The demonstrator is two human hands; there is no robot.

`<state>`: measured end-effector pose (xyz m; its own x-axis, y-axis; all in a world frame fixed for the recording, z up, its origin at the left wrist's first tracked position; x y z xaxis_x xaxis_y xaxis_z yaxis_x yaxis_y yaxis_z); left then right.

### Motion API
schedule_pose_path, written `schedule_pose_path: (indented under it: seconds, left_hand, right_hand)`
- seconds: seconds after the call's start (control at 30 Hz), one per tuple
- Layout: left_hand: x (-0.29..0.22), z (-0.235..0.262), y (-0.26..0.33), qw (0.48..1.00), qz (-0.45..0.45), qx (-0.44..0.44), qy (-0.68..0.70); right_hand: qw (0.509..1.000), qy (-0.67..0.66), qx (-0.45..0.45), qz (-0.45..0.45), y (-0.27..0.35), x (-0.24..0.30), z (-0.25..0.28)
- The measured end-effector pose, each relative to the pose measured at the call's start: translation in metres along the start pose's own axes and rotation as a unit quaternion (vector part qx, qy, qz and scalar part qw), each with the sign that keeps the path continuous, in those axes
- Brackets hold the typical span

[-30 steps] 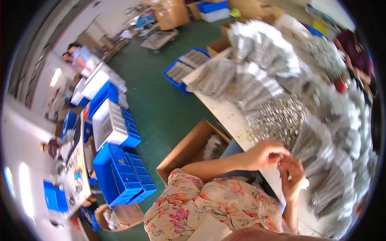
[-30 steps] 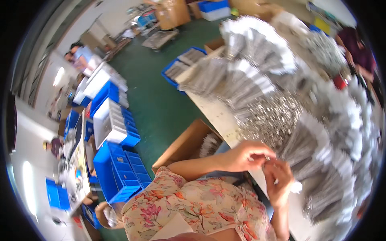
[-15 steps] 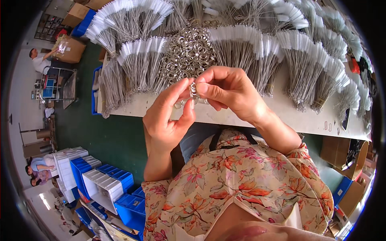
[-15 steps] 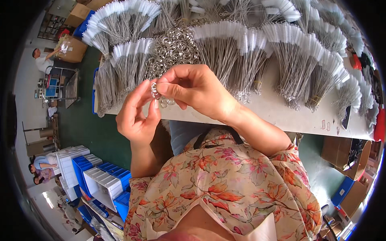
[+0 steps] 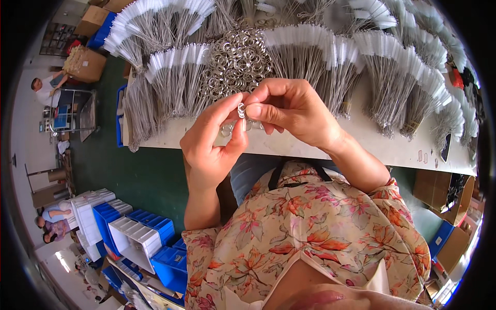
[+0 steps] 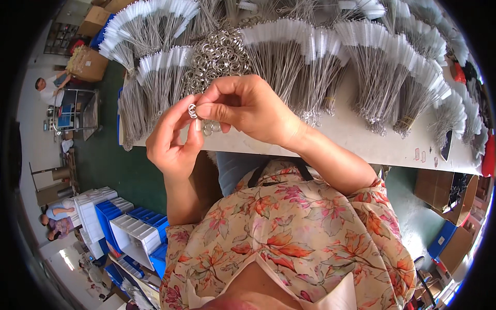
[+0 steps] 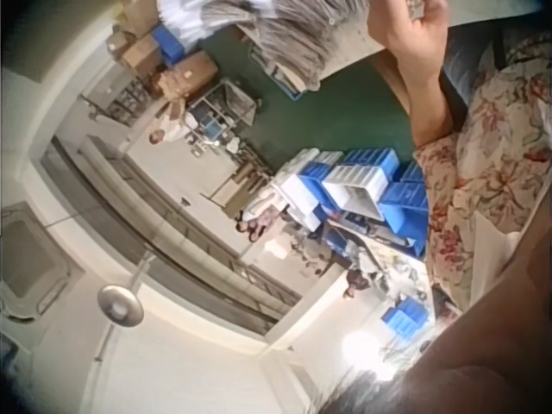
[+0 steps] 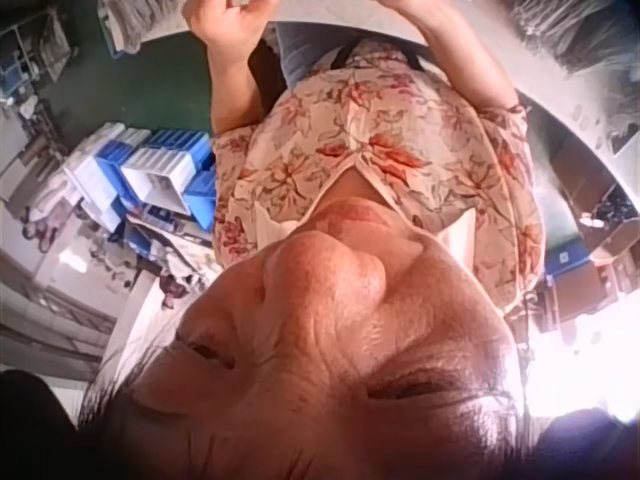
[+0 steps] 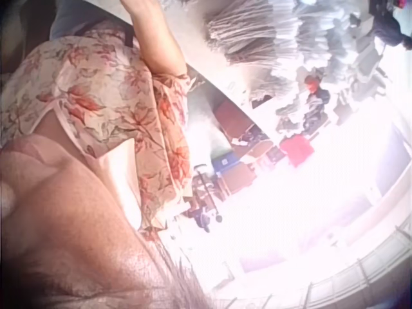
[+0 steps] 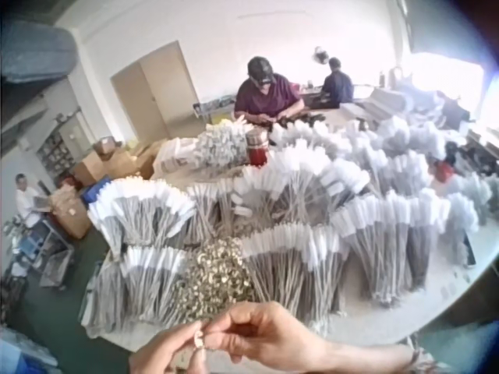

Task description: The person threads wire brushes onto metal key rings by hand and places the assembled brush sets into a cardboard box.

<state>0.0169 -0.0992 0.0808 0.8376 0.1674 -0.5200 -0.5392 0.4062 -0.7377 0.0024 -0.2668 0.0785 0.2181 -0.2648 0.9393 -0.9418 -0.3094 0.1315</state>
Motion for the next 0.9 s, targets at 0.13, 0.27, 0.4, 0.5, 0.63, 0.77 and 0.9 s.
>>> schedule_pose_path:
  seconds: [0.13,0.27,0.4,0.5,0.63,0.77,0.9]
  left_hand:
    - [0.006,0.005,0.001,0.999,-0.028,0.008,0.046]
    - [0.002,0.01,0.002,0.998,-0.019,0.03,0.051]
    - [-0.001,0.013,0.002,0.975,0.11,-0.011,0.194]
    - [-0.002,0.013,0.004,0.969,0.134,-0.018,0.206]
    - [-0.001,0.012,0.007,0.964,0.161,-0.038,0.209]
    - [0.001,0.009,0.01,0.956,0.17,-0.062,0.23]
    - [0.001,0.007,0.011,0.952,0.171,-0.07,0.245]
  right_hand:
    - [0.992,0.112,0.061,0.001,-0.002,0.004,0.011]
    - [0.981,0.16,0.102,-0.038,-0.004,0.008,0.013]
    - [0.991,0.096,0.091,-0.029,0.003,0.0,0.007]
    - [0.995,0.094,0.044,-0.013,0.006,-0.006,-0.001]
    - [0.981,0.148,-0.048,0.115,0.004,-0.012,-0.009]
    - [0.917,0.285,-0.1,0.262,0.004,-0.012,-0.01]
    - [0.899,0.32,-0.129,0.27,0.007,-0.017,-0.015]
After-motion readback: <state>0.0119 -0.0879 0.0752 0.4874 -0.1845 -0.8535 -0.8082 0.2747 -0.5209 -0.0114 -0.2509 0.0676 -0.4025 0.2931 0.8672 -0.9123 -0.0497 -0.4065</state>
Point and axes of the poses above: each hand's wrist, its own y-axis away from the middle knuckle, its own z-axis out of the back of the hand, x = y × z, the point moved 1 cm from there along -y, towards the middle knuckle, and after that the axes turned 12 degrees about -z, right-handed, at the moved point
